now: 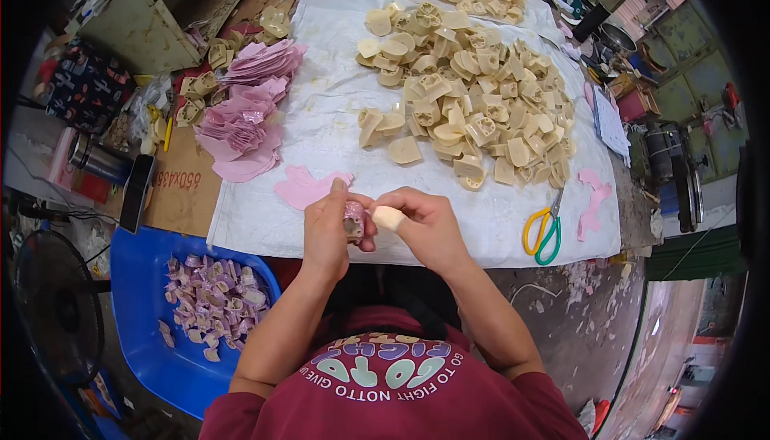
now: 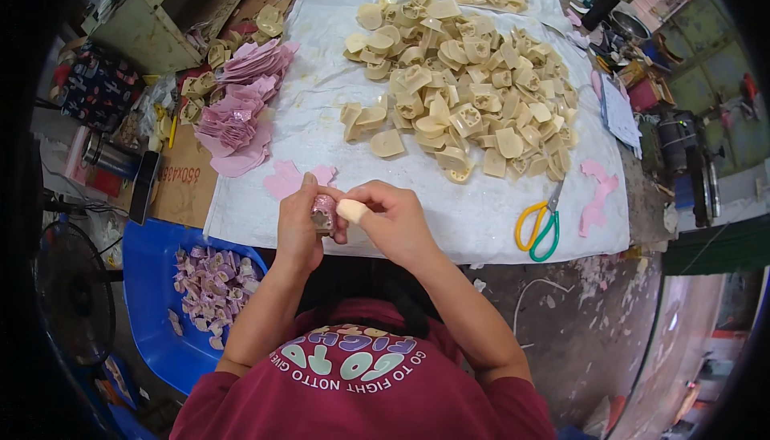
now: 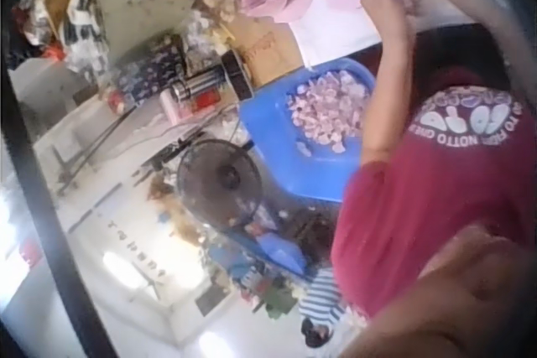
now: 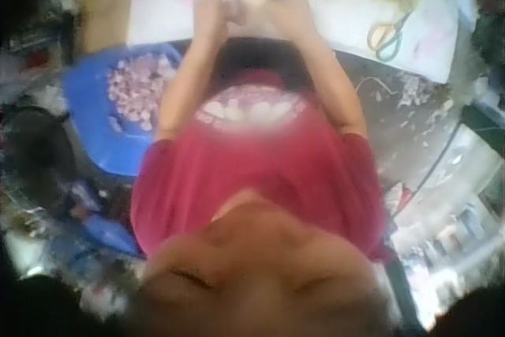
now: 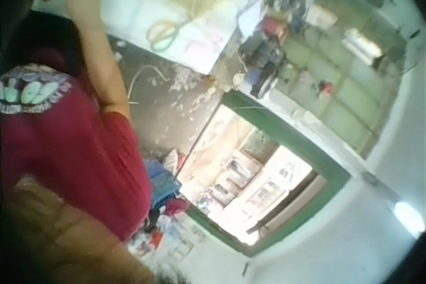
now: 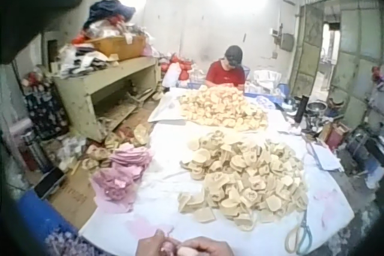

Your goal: The person repeatedly picks up pink foam pieces and beige plastic molds, presses them together, and places the assembled units into a blue bin. They occasionally use scissors to trim excess foam from the molds. The workspace is cluttered with stacks of foam and molds, and a second person is visible in the background.

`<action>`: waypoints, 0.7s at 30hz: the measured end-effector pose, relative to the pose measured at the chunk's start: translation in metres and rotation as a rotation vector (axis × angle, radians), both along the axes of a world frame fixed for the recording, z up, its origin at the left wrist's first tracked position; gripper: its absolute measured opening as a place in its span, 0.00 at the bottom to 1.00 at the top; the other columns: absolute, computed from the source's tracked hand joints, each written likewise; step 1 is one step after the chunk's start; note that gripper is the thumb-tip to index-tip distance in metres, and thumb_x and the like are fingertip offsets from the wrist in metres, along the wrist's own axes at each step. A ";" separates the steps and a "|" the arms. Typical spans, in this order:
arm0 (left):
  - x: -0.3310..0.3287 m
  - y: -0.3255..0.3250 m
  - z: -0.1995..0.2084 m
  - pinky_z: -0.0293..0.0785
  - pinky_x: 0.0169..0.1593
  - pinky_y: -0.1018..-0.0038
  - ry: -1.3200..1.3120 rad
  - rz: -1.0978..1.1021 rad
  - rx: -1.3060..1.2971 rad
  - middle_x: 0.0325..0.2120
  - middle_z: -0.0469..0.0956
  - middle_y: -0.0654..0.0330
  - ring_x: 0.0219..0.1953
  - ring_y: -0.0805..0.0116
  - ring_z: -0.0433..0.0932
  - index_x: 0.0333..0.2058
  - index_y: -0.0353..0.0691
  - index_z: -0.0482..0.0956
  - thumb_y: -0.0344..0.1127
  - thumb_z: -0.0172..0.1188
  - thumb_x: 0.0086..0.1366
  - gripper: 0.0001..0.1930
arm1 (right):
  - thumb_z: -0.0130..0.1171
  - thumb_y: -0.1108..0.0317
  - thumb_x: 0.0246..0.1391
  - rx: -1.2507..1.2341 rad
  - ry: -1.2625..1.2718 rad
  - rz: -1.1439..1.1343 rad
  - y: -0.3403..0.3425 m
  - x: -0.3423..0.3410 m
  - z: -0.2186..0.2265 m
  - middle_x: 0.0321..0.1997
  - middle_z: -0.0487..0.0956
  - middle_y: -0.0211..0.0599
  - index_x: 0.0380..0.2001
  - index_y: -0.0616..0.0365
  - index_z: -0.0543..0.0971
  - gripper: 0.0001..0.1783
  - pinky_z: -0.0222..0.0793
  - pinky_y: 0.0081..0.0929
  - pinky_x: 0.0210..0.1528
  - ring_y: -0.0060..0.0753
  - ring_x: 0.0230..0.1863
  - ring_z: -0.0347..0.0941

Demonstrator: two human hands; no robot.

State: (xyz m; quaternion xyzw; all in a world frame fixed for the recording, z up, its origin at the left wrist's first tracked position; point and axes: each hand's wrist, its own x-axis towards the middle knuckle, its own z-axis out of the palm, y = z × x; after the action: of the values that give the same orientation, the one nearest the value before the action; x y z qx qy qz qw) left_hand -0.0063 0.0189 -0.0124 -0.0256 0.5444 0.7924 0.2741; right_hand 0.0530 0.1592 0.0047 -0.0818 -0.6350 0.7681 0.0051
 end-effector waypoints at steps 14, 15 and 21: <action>0.000 -0.014 -0.004 0.70 0.22 0.78 0.122 0.148 0.008 0.19 0.76 0.59 0.19 0.74 0.74 0.25 0.34 0.77 0.50 0.42 0.73 0.27 | 0.57 0.77 0.56 -0.120 -0.055 0.089 -0.040 -0.007 -0.016 0.46 0.75 0.31 0.54 0.59 0.74 0.21 0.70 0.17 0.37 0.19 0.40 0.71; -0.001 -0.018 -0.008 0.70 0.20 0.78 0.156 0.178 -0.013 0.19 0.76 0.59 0.18 0.74 0.74 0.25 0.33 0.77 0.50 0.42 0.73 0.27 | 0.58 0.77 0.55 -0.104 -0.069 0.076 -0.048 -0.008 -0.016 0.46 0.75 0.31 0.54 0.59 0.74 0.21 0.71 0.17 0.38 0.19 0.41 0.71; 0.001 -0.156 -0.038 0.69 0.18 0.80 0.320 0.345 -0.488 0.18 0.77 0.60 0.14 0.76 0.72 0.27 0.33 0.78 0.46 0.46 0.72 0.23 | 0.64 0.71 0.50 0.548 0.307 0.076 -0.055 -0.037 -0.045 0.44 0.78 0.35 0.49 0.58 0.77 0.21 0.69 0.33 0.50 0.34 0.44 0.73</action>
State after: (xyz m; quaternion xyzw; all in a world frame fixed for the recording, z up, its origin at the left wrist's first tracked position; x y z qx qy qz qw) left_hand -0.0053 -0.1368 -0.0509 -0.0573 0.7417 0.6675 0.0328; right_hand 0.0156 0.1042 -0.0399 0.0632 -0.8128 0.5715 0.0938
